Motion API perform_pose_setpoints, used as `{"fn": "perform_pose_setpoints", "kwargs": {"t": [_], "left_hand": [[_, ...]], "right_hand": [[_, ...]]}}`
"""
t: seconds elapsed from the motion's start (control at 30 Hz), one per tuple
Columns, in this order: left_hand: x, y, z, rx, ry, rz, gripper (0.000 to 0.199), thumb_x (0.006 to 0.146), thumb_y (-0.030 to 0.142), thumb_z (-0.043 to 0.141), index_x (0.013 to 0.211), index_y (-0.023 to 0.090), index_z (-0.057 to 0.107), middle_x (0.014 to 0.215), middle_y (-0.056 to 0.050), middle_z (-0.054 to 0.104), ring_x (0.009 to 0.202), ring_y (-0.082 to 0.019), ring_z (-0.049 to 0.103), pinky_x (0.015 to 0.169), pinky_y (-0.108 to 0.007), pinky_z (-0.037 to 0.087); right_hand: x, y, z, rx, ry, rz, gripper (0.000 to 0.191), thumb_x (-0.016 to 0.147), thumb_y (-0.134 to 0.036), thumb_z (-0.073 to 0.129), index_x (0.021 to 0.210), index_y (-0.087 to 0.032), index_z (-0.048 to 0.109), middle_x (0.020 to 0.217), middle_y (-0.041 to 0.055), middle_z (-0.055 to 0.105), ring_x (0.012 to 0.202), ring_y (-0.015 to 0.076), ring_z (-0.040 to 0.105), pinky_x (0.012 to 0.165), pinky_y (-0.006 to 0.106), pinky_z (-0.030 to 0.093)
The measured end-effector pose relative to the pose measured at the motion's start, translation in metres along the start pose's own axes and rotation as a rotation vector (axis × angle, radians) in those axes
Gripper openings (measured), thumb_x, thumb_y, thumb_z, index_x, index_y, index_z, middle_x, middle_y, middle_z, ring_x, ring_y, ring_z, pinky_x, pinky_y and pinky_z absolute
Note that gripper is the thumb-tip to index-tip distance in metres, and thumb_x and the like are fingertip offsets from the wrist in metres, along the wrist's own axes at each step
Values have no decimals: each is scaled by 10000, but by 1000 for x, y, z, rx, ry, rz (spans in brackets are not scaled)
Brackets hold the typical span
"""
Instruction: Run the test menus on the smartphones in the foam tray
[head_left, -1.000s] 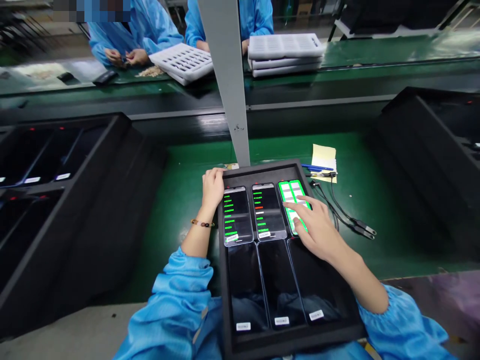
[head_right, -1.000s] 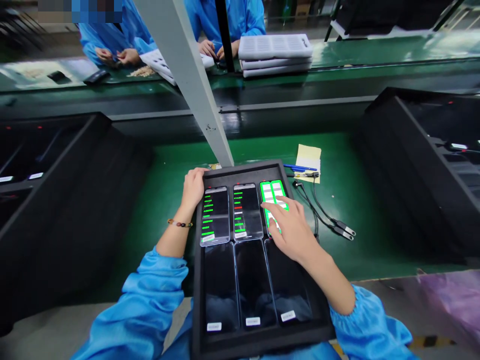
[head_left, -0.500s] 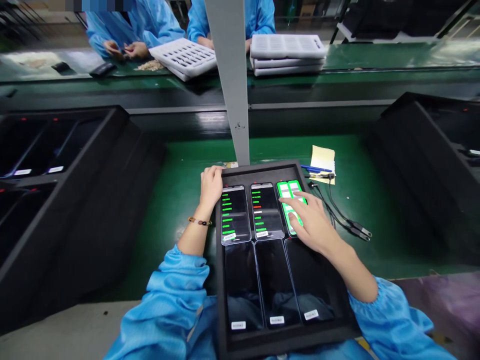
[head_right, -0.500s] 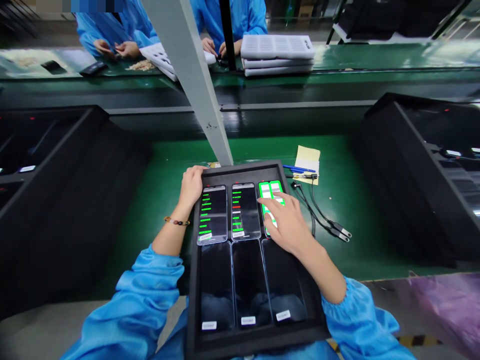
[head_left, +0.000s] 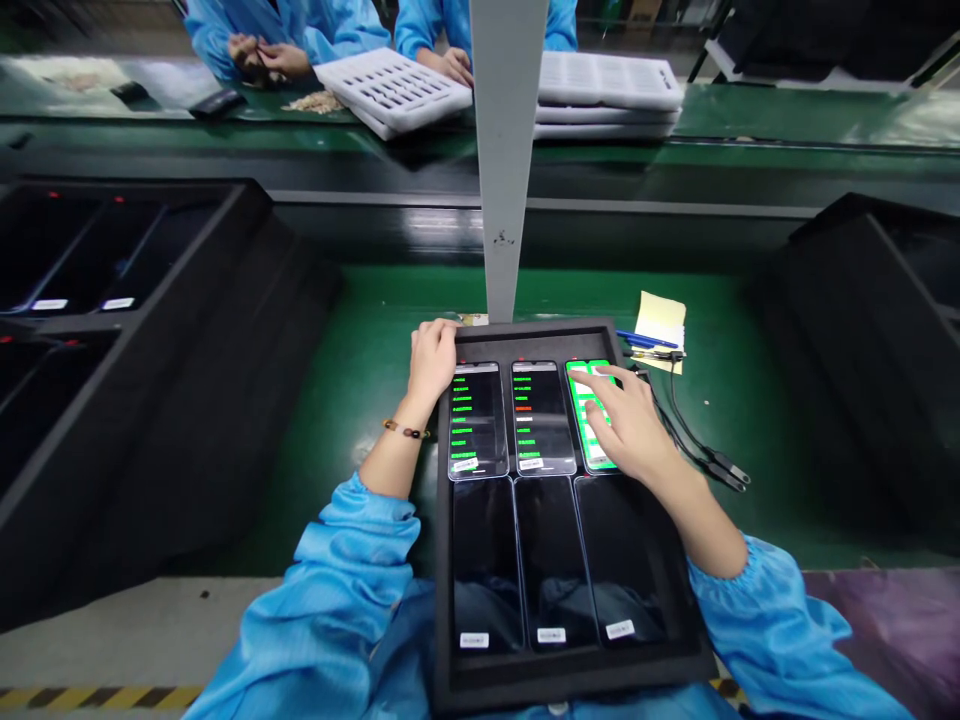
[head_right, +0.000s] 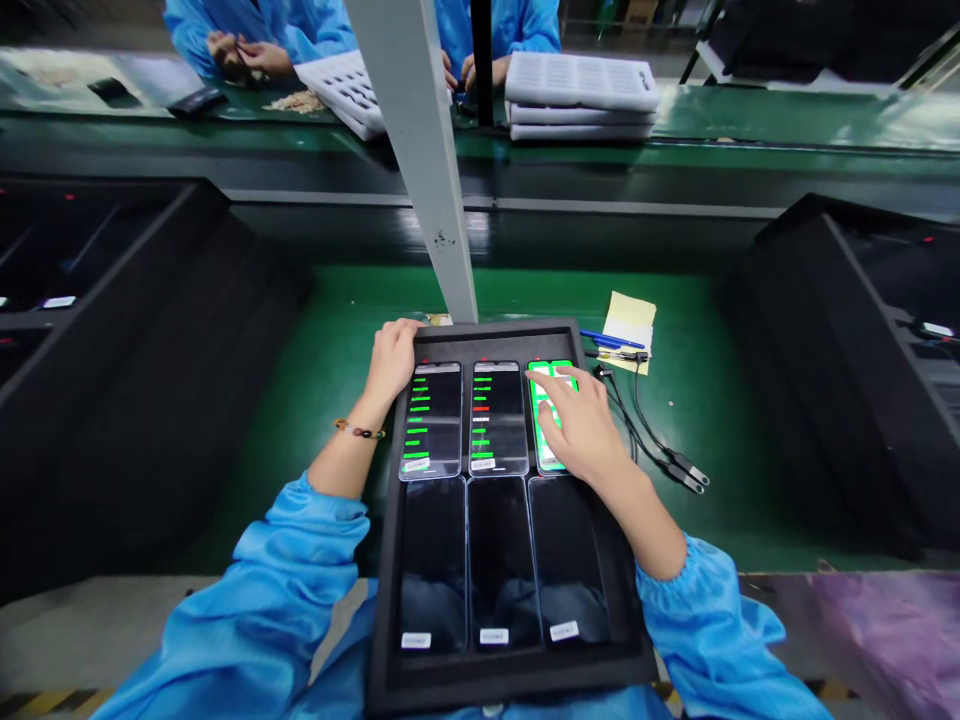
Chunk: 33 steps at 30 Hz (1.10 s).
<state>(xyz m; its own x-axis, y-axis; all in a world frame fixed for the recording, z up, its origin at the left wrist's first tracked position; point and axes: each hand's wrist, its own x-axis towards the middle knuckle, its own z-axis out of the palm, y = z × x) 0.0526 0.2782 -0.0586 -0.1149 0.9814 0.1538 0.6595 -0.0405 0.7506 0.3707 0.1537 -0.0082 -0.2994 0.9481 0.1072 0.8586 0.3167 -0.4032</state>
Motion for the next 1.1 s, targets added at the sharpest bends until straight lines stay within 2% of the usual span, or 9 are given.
{"fn": "perform_pose_setpoints", "kwargs": {"t": [0.27,0.47,0.57,0.7,0.83,0.9,0.97,1.03,1.1], "left_hand": [[1,-4,3,-23,20,12,356,1078,313,382,951,277,713,1133,-66,770,1198,-313,617,1137,-514,454],[0,-1,2,-33,24,17,350,1080,310,381,951,269,704,1143,-70,767,1204,-309,626,1135,-505,453],[-1,1,1,-41,30,10,339,1080,309,396,958,266,709,1146,-60,772,1200,-298,632,1135,-483,453],[-1,2,1,-57,27,-2,341,1080,309,401,989,263,726,1173,-49,779,1207,-292,633,1145,-476,444],[-1,2,-2,-82,1,-3,357,1083,349,406,1034,250,745,1216,-57,780,1249,-303,623,1180,-505,428],[-4,-1,-10,-99,-44,5,330,1072,400,459,1133,260,752,1266,-49,775,1276,-303,627,1190,-509,442],[-11,-7,-23,-147,-160,36,372,1033,456,560,1331,288,706,1397,-43,732,1337,-308,620,1202,-510,465],[-19,-13,-38,-216,-330,86,600,980,512,665,1541,327,562,1621,-45,581,1477,-327,545,1260,-524,438],[-29,-16,-52,-252,-472,140,834,931,565,743,1662,350,403,1791,-46,342,1634,-356,361,1347,-552,328]], "right_hand": [[-10,24,-12,-22,134,165,436,1075,-299,414,1449,-320,636,1383,36,752,1374,364,543,1138,641,392],[-21,34,-3,322,341,206,408,1098,-365,434,1435,-311,656,1476,59,682,1421,307,552,1211,576,430],[-25,41,8,456,381,244,404,1104,-398,446,1439,-310,655,1484,60,679,1406,296,586,1224,575,441],[-26,43,14,519,407,229,397,1109,-409,456,1429,-291,661,1463,71,696,1402,294,608,1232,584,447],[-29,38,9,442,424,147,380,1115,-391,451,1385,-299,701,1341,64,763,1397,302,615,1233,589,433],[-32,36,6,421,416,88,378,1122,-379,434,1308,-299,753,1280,56,790,1392,300,613,1226,577,434],[-33,37,5,415,385,43,398,1129,-378,418,1225,-293,794,1278,52,793,1375,296,620,1209,564,447],[-33,38,5,402,345,23,416,1134,-389,406,1192,-290,806,1295,47,790,1362,295,625,1201,564,449],[-31,40,7,385,314,28,421,1139,-401,392,1252,-293,784,1286,43,796,1378,297,611,1216,580,428]]}}
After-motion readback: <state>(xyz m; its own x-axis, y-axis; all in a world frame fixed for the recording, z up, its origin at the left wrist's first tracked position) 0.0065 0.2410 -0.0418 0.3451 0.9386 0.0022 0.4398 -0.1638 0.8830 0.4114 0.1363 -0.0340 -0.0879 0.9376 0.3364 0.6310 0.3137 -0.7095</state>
